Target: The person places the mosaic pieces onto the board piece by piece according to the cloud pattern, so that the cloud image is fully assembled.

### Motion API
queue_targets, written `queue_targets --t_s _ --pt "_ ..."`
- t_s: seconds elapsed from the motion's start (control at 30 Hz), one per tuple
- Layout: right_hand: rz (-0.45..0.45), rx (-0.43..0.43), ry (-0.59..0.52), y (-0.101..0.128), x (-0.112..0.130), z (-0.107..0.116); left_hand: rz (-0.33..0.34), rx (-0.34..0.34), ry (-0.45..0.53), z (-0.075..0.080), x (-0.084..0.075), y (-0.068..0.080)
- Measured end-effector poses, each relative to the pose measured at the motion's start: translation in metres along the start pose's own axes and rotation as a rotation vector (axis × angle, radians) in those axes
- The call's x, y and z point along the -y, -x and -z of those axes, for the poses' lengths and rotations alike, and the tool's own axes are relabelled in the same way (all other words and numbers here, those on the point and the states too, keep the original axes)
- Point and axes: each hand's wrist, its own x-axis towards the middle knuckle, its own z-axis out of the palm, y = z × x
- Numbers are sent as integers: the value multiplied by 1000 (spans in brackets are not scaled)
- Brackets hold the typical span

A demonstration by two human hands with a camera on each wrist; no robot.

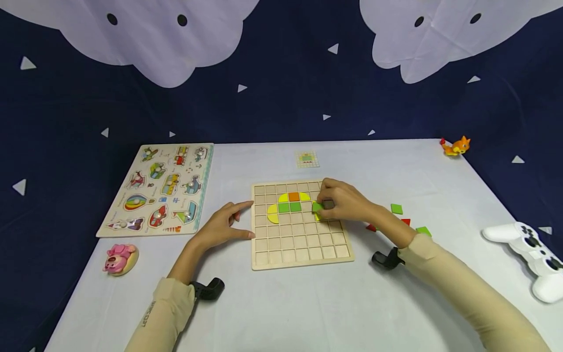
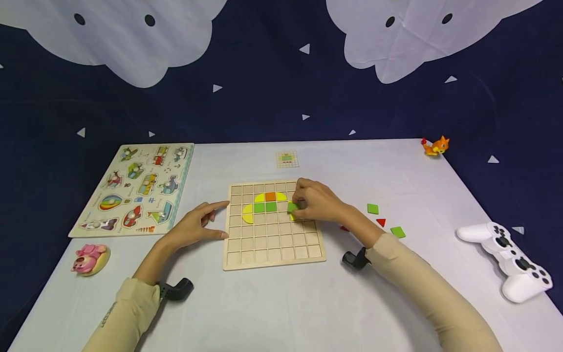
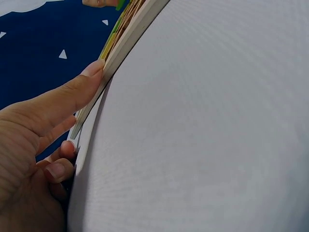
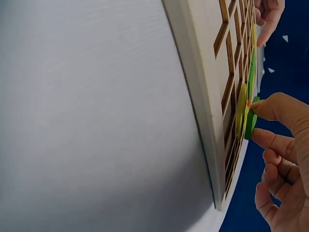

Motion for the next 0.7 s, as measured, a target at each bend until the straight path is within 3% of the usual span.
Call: queue_targets --t_s 0.4,0.7 --pt "126 -11 59 -14 8 -7 5 8 5 -1 -1 -1" --pt "113 2 35 -16 9 -10 1 0 -3 1 -1 0"
